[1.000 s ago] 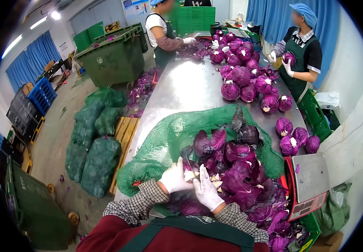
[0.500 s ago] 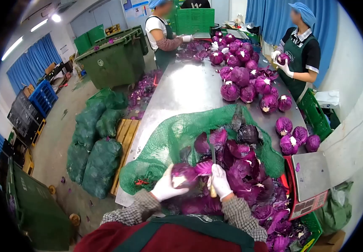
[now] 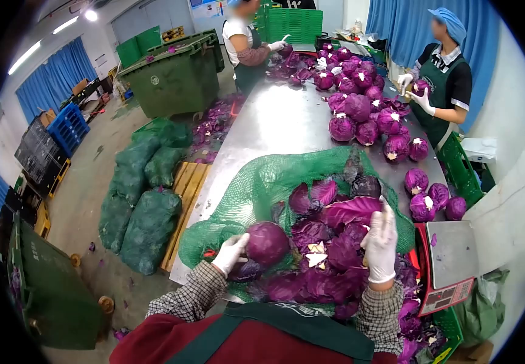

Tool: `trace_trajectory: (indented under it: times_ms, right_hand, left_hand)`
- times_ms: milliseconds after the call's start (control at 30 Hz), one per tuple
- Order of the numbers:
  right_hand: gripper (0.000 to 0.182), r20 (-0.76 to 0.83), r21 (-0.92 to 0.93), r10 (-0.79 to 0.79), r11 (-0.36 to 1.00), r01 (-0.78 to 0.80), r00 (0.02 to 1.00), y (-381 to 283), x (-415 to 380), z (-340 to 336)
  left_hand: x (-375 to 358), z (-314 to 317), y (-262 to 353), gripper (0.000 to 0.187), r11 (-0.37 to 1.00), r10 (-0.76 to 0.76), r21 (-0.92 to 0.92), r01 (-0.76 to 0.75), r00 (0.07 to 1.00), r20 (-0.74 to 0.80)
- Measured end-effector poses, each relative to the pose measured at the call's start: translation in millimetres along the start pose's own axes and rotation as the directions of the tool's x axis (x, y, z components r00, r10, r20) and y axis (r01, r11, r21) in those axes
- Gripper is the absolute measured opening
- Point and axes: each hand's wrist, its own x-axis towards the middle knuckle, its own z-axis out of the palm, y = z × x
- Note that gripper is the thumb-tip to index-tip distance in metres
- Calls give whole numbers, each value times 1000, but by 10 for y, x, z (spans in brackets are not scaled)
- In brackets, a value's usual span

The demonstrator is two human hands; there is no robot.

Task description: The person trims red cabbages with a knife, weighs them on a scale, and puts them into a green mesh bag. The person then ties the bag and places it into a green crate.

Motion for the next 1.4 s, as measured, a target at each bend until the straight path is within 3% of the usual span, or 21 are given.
trace_trajectory:
  times_ms: [33,100,167,233,300,433,533,567,633,733,833,933,1033,1067,1100,1167,1200,1233,1300,1367,1400]
  right_hand:
    - [60,-54,-210,-235,953,219,971,252,90,108]
    - [62,-23,-315,-365,886,340,931,277,-28,301]
    - [56,153,-212,-423,869,448,893,370,-221,539]
    - [49,365,-12,-293,948,319,884,611,-392,825]
    - [48,469,-231,-360,831,506,806,722,-456,1006]
    - [33,437,-331,-369,782,528,820,726,-552,1116]
    - [24,457,-342,-239,842,417,857,786,-553,1153]
    - [21,469,-326,-268,833,447,841,789,-544,1136]
    - [16,490,-290,-330,811,508,807,778,-497,1106]
    - [22,483,-251,-370,810,530,794,619,-453,1074]
    - [27,532,-259,-360,792,552,767,622,-394,1057]
    - [25,591,-224,-354,791,569,725,646,-327,1030]
    - [22,660,-180,-367,770,613,655,613,-423,962]
    - [16,620,-68,-370,853,517,692,678,-544,984]
    - [11,582,-34,-514,759,650,630,732,-602,971]
    - [9,595,96,-424,881,464,682,650,-684,742]
    - [10,494,81,-374,919,386,785,637,-720,613]
    - [10,379,77,-310,950,304,872,658,-720,484]
    - [14,196,-118,52,993,-29,979,922,-496,105]
    - [27,44,-349,-341,876,334,939,682,-337,-33]
    - [40,24,-279,-374,888,366,927,608,-342,61]
  left_hand:
    - [-35,110,62,75,991,81,110,-81,997,5]
    - [82,317,44,86,948,290,90,-304,947,141]
    - [126,517,21,90,915,335,203,-349,937,102]
    - [265,585,-46,83,910,341,203,-361,931,129]
    - [361,603,-85,80,887,377,222,-404,913,157]
    - [381,617,-129,71,898,374,200,-392,920,120]
    - [411,620,-137,65,852,418,302,-427,903,98]
    - [362,613,-51,59,872,421,195,-448,892,163]
    - [486,594,-152,56,845,454,244,-475,880,140]
    - [488,601,-149,57,834,424,333,-441,897,125]
    - [528,620,-167,58,858,417,259,-444,896,154]
    - [299,633,110,84,874,361,260,-410,907,216]
    - [387,662,67,83,903,322,252,-348,936,139]
    - [348,661,138,85,942,269,158,-296,948,171]
    - [386,626,130,84,962,223,112,-248,954,198]
    - [525,526,87,65,986,169,-22,-167,981,97]
    - [603,425,55,64,996,-23,-87,30,996,89]
    - [497,363,197,62,980,-68,-175,99,982,175]
    - [569,303,122,58,987,-98,-109,121,975,197]
    - [548,318,79,56,992,-42,-107,68,973,225]
    - [540,325,73,55,994,-14,-99,39,971,240]
